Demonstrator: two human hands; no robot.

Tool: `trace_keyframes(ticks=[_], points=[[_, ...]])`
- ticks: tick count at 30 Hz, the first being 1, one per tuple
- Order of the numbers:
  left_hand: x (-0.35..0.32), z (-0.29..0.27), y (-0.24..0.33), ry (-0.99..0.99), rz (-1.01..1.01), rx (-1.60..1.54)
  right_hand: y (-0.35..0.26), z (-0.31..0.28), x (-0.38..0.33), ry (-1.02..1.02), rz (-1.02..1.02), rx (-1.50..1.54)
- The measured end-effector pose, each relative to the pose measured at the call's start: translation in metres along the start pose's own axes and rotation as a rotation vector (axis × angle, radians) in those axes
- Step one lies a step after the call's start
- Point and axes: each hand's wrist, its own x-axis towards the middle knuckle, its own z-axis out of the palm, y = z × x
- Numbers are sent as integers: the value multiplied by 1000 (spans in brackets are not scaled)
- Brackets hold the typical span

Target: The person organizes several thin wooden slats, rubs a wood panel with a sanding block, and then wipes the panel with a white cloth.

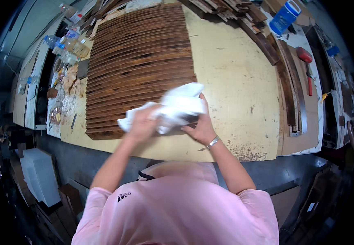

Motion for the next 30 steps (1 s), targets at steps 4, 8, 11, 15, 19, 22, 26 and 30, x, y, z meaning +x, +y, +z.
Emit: trace_keyframes(ticks=[4,8,11,15,19,22,26,30], points=[[-14,-109,-15,343,-270,-22,16,-10,6,-2,-79,-357],[13,-19,-51,218,-27,814,19,-4,11,14,-134,-378],[75,73,-12,57,358,458,15,-5,9,-43,-67,-398],[100,79,26,-292,253,26,-7,-13,13,-285,277,-331],[45,2,0,-73,370,564,33,-9,-2,-11,-124,-505],[27,9,4,13,293,589,17,-8,9,-181,-126,-530],[74,60,37,47,448,542,54,-5,-4,-49,-56,-88],[62,28,3,-24,479,600,53,-11,-1,-105,-156,-621]])
